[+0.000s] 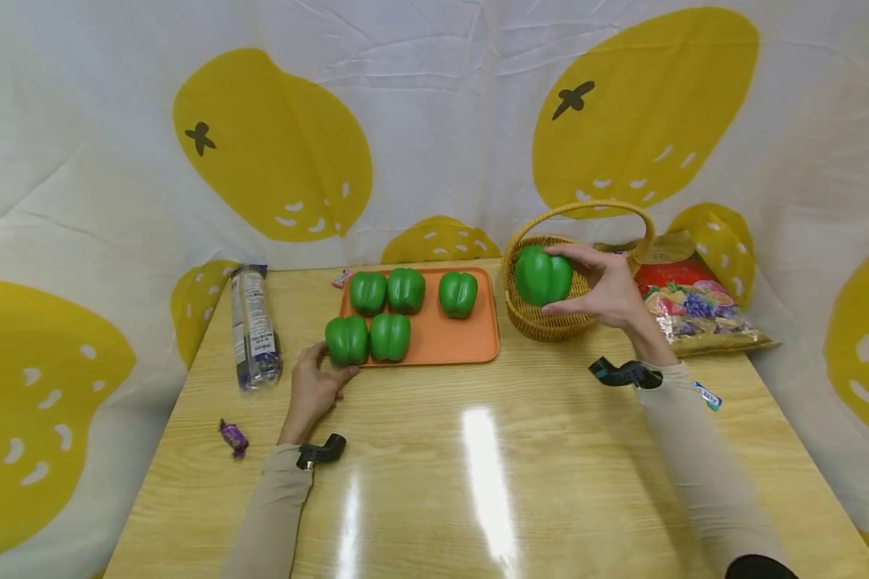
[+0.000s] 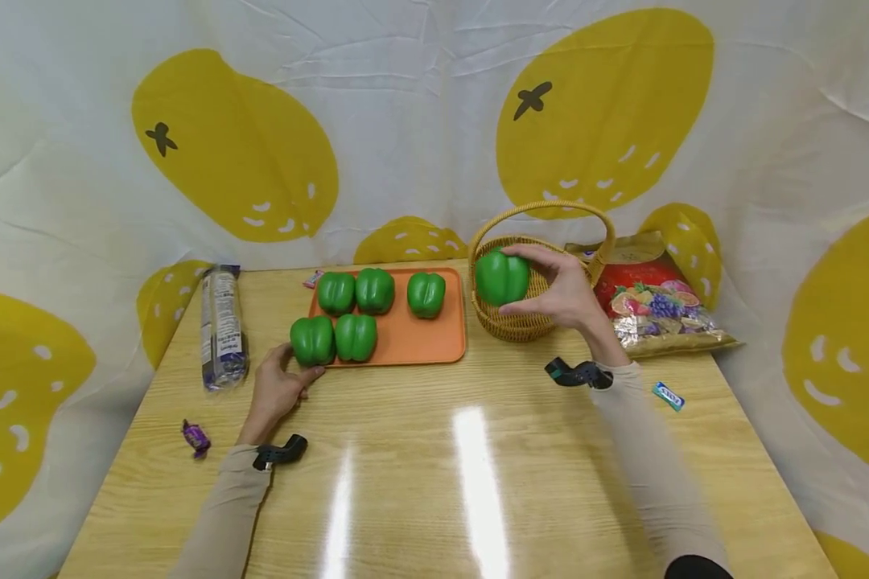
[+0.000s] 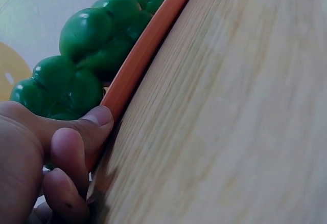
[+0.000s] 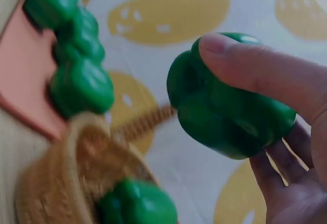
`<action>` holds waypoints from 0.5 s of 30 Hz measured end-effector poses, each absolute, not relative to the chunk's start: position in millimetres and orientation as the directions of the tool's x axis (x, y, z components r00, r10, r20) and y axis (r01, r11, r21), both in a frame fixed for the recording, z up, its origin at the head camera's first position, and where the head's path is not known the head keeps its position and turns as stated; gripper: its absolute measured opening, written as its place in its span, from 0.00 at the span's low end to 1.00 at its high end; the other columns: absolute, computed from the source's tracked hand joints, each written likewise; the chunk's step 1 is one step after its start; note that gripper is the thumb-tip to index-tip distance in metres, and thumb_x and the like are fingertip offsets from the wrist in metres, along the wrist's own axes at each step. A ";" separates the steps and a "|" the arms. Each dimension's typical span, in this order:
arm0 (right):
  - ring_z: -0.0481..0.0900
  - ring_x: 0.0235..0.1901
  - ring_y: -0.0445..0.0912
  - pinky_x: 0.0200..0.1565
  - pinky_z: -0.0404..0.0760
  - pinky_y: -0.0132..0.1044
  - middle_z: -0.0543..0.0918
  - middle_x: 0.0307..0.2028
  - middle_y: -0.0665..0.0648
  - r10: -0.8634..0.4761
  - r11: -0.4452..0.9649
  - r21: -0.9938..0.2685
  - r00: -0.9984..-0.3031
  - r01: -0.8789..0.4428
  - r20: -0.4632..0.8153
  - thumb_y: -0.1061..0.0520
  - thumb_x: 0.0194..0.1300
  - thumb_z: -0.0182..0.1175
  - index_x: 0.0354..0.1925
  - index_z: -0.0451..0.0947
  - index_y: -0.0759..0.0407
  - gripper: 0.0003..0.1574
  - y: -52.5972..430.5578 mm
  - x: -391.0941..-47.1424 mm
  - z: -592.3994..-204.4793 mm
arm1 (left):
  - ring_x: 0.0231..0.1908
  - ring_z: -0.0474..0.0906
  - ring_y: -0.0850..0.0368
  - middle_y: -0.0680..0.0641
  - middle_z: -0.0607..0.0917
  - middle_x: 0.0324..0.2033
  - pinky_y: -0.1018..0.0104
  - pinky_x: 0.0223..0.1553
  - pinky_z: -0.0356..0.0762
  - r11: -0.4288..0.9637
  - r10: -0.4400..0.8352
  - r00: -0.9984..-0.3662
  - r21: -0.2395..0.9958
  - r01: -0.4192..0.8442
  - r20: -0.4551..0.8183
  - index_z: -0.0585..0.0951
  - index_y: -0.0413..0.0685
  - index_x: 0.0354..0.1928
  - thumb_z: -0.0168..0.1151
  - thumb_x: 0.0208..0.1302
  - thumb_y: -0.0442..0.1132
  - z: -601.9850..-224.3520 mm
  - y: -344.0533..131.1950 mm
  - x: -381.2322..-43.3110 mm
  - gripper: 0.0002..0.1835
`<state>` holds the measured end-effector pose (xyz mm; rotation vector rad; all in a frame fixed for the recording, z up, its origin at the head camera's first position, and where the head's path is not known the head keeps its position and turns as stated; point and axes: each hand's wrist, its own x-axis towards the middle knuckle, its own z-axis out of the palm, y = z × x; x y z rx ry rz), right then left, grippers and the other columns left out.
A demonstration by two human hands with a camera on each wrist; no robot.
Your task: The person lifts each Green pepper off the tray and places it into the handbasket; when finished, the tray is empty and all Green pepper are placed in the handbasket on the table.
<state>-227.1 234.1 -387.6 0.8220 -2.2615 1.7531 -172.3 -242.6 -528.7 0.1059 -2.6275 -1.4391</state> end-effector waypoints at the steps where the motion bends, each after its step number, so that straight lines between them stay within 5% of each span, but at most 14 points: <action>1: 0.77 0.60 0.44 0.63 0.76 0.31 0.76 0.61 0.64 -0.298 0.124 -0.870 -0.854 -0.477 0.426 0.80 0.34 0.77 0.60 0.76 0.70 0.50 244.6 -235.5 -392.3 | 0.13 0.77 0.56 0.36 0.74 0.52 0.73 0.28 0.79 0.541 -0.132 -0.987 0.841 0.007 0.093 0.74 0.38 0.63 0.80 0.50 0.43 -528.1 -243.7 -172.6 0.39; 7: 0.75 0.62 0.47 0.59 0.79 0.31 0.72 0.65 0.62 -0.217 0.053 -0.943 -0.926 -0.328 0.310 0.80 0.39 0.75 0.64 0.73 0.65 0.51 284.1 -274.9 -418.4 | 0.12 0.76 0.56 0.36 0.73 0.53 0.68 0.18 0.79 0.527 -0.137 -0.988 0.850 -0.008 0.076 0.73 0.38 0.64 0.79 0.51 0.43 -527.3 -247.4 -172.8 0.40; 15: 0.74 0.61 0.46 0.55 0.80 0.28 0.69 0.67 0.60 -0.198 0.244 -0.937 -0.959 -0.250 0.204 0.73 0.44 0.77 0.68 0.70 0.54 0.54 298.5 -288.0 -421.2 | 0.13 0.77 0.55 0.35 0.72 0.54 0.63 0.11 0.78 0.495 -0.132 -0.989 0.869 -0.012 0.061 0.72 0.37 0.65 0.79 0.51 0.41 -530.0 -242.9 -172.1 0.40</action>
